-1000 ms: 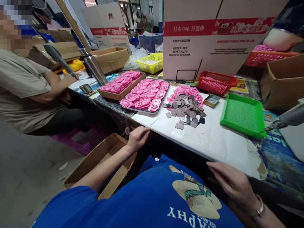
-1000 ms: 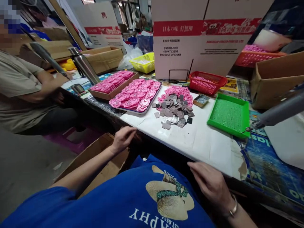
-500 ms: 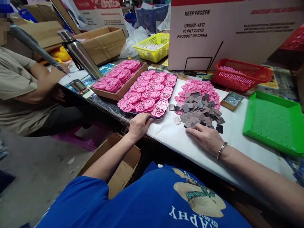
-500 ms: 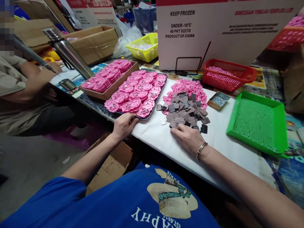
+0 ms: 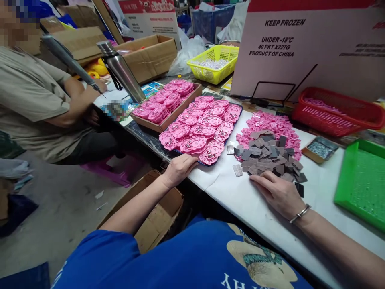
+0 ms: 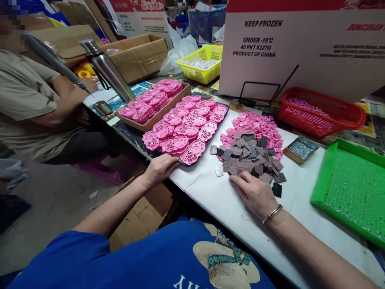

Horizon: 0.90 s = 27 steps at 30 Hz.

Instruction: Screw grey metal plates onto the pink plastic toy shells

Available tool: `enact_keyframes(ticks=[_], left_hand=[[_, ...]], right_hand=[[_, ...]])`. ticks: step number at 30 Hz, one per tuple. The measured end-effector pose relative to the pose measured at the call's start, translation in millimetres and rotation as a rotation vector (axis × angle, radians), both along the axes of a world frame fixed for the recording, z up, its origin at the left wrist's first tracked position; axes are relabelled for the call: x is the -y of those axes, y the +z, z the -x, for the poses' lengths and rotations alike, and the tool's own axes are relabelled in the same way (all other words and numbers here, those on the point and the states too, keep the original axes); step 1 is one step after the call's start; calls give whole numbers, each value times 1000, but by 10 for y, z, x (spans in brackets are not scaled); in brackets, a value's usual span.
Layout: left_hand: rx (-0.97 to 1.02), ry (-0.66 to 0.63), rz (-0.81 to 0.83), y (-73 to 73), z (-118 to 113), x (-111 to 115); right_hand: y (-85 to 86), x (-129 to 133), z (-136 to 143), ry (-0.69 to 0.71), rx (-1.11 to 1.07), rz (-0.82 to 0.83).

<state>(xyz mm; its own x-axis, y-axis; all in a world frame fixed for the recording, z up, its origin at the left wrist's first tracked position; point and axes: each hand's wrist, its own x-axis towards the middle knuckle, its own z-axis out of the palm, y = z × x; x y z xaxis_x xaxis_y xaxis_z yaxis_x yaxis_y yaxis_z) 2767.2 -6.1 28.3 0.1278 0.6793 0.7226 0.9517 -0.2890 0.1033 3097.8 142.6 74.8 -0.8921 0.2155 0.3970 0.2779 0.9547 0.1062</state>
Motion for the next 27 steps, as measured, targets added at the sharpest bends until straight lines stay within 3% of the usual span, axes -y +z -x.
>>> enact_keyframes(ticks=[3,7,12,15,18,21,27], left_hand=[[22,7,29,-4,14,13],[83,0,84,15,-13,75],[232,-8,24,91,-182,102],[347,87,-18,153,-287,44],[320,179,11,205,-348,-32],[222,222,26,216,-382,-91],[177,240,33,176,-406,-146]], right_hand=[[39,15,-20,-5,15,37],[227,51,125,39,-36,184],[450,-55,845,19,-59,324],[449,-215,1343,-144,-78,466],[407,-342,1657,-289,-21,514],[388,-390,1762,-323,25,577],[448,-367,1702,-328,-88,881]])
